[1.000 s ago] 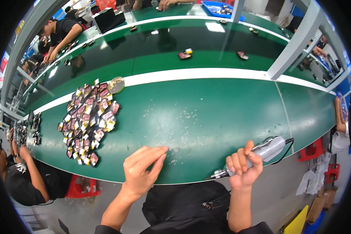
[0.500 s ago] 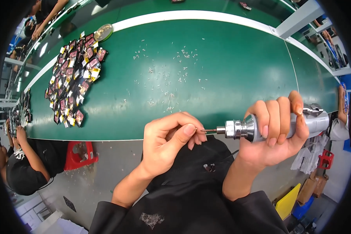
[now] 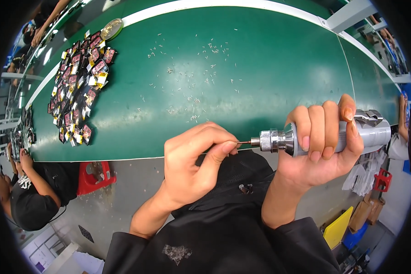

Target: Assemble small electronic components using an electric screwdriver on an assembly line.

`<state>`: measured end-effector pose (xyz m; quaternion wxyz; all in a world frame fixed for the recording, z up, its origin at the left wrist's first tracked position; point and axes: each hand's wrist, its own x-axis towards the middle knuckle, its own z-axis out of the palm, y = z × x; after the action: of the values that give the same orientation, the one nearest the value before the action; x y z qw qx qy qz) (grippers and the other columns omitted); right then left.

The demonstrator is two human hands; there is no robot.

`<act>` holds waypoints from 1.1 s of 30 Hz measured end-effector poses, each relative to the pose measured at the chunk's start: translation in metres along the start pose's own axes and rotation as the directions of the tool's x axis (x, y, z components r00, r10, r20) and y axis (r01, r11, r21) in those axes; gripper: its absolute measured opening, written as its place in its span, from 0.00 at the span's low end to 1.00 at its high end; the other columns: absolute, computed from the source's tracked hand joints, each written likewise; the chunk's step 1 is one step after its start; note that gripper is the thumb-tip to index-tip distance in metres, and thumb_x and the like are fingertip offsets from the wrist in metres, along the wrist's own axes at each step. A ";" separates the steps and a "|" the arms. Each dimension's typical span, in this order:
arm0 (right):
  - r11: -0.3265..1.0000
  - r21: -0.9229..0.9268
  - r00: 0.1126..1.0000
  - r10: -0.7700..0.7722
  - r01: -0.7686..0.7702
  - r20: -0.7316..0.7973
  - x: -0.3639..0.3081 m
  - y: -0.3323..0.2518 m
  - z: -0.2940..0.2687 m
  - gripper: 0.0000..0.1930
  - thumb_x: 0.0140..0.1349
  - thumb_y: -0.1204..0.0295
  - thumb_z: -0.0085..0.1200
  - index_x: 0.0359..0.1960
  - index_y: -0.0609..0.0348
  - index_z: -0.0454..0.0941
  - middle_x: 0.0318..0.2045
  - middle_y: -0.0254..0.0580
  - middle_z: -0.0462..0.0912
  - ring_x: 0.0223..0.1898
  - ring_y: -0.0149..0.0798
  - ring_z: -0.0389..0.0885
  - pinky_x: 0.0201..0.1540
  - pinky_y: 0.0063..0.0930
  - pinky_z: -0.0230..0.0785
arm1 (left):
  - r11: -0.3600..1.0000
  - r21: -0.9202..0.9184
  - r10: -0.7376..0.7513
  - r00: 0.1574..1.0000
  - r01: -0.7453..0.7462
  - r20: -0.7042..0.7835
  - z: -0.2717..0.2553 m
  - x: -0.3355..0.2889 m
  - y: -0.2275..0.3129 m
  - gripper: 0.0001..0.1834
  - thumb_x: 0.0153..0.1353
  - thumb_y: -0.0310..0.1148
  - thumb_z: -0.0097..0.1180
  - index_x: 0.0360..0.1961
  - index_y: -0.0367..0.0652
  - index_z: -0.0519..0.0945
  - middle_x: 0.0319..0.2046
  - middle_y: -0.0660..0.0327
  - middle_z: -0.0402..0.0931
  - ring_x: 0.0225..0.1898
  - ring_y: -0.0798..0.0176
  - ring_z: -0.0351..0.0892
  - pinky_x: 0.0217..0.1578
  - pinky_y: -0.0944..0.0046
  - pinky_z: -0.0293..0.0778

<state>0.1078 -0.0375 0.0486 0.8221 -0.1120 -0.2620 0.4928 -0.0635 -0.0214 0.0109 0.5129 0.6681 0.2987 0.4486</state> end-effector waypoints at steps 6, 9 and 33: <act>0.999 0.046 0.998 0.023 -0.021 -0.050 0.007 -0.002 -0.012 0.05 0.61 0.72 0.45 0.35 0.58 0.66 0.10 0.26 0.61 0.10 0.22 0.59 0.20 0.20 0.56 | 0.996 -0.039 -0.085 0.996 0.084 -0.006 0.009 0.007 0.000 0.02 0.55 0.16 0.55 0.27 0.31 0.77 0.22 0.54 0.77 0.22 0.61 0.77 0.24 0.68 0.71; 0.994 0.096 0.998 0.049 -0.046 -0.031 0.012 -0.004 -0.025 0.09 0.64 0.67 0.37 0.39 0.55 0.69 0.10 0.27 0.62 0.11 0.26 0.60 0.23 0.25 0.60 | 0.993 -0.048 -0.111 0.994 0.111 0.001 0.009 0.014 -0.001 0.01 0.57 0.18 0.55 0.29 0.31 0.78 0.24 0.54 0.77 0.24 0.59 0.77 0.26 0.66 0.72; 0.993 0.067 0.945 0.117 -0.101 -0.306 -0.001 0.010 -0.057 0.04 0.61 0.71 0.41 0.31 0.57 0.64 0.09 0.30 0.59 0.09 0.28 0.57 0.19 0.26 0.60 | 0.102 0.994 0.085 0.995 0.040 -0.049 -0.107 0.301 -0.119 0.18 0.57 0.37 0.58 0.43 0.34 0.74 0.39 0.45 0.74 0.43 0.43 0.75 0.43 0.50 0.74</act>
<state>0.1308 -0.0296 -0.0039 0.8270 -0.1816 -0.1108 0.5204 -0.0268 0.3165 -0.0065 -0.0883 0.8221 0.5358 0.1710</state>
